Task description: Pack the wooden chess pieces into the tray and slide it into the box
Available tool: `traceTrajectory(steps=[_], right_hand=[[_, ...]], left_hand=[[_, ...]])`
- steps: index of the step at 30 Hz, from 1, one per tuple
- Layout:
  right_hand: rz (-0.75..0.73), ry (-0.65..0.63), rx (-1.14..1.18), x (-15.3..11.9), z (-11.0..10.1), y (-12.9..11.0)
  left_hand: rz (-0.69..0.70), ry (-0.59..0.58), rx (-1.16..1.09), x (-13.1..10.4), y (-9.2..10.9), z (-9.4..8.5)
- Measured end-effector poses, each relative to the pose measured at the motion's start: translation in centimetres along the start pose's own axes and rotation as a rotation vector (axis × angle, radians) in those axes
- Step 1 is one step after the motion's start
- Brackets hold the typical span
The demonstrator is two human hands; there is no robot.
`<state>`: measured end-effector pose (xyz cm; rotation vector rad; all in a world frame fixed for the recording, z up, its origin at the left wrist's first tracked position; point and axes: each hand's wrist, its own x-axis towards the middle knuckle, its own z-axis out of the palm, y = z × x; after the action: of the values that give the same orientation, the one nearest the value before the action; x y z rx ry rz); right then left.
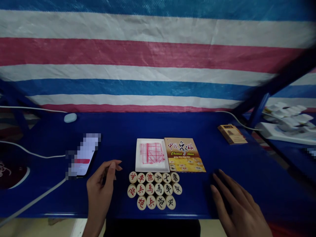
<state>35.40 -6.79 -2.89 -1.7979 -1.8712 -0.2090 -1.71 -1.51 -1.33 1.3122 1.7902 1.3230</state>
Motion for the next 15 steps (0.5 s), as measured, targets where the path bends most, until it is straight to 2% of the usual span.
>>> traceTrajectory(steps=[5,8,11,15], right_hand=[[0.123,0.250,0.126,1.6,0.2,-2.7],[0.153,0.356,0.239,3.4,0.7,-4.2],[0.185,0.399,0.308,4.8,1.2,-5.0],[0.296,0.395,0.371,4.8,1.4,-5.2]], left_hand=[[-0.005,0.016,-0.019,0.0,0.1,0.0],[-0.007,0.034,-0.031,-0.1,0.3,0.0],[-0.007,0.041,-0.035,-0.1,0.4,0.0],[-0.020,0.034,-0.030,-0.1,0.3,0.0]])
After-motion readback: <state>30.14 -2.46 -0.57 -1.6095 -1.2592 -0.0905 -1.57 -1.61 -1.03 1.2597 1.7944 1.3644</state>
